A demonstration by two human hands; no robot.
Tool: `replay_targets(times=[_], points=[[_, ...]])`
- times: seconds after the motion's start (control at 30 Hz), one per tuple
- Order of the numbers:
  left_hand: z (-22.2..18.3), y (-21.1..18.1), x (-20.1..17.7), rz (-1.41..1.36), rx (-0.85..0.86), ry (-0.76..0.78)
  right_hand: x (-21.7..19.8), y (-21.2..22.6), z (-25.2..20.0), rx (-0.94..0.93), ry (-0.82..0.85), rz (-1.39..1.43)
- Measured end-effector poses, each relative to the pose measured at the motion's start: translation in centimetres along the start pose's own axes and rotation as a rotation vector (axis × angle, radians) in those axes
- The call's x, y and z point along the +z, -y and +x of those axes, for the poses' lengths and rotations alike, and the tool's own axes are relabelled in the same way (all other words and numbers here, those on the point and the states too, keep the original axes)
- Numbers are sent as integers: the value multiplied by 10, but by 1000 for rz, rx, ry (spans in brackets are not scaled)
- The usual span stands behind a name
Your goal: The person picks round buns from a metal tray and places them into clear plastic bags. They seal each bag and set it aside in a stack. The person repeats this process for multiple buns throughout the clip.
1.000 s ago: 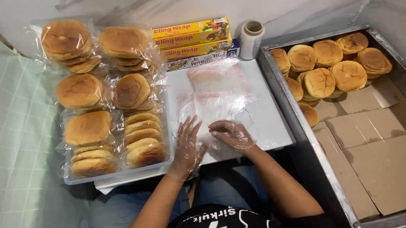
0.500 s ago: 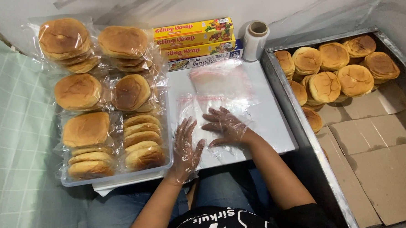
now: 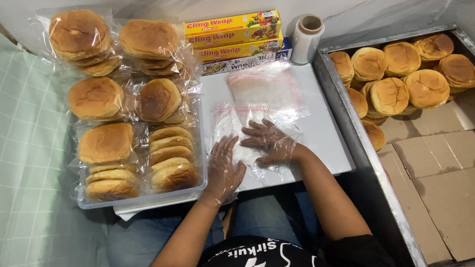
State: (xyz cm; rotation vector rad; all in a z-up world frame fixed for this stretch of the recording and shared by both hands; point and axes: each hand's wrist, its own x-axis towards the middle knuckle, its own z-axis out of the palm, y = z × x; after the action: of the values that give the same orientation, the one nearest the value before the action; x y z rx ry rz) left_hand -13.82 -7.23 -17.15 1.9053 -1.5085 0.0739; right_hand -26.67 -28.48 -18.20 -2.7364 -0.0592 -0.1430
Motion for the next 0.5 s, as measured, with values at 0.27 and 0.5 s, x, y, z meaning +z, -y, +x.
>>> replay_targets(times=[0.27, 0.5], points=[[-2, 5, 6, 28, -10, 52, -2, 3, -2, 49, -18, 126], [2, -3, -5, 22, -49, 128, -14, 15, 0, 49, 34, 166]])
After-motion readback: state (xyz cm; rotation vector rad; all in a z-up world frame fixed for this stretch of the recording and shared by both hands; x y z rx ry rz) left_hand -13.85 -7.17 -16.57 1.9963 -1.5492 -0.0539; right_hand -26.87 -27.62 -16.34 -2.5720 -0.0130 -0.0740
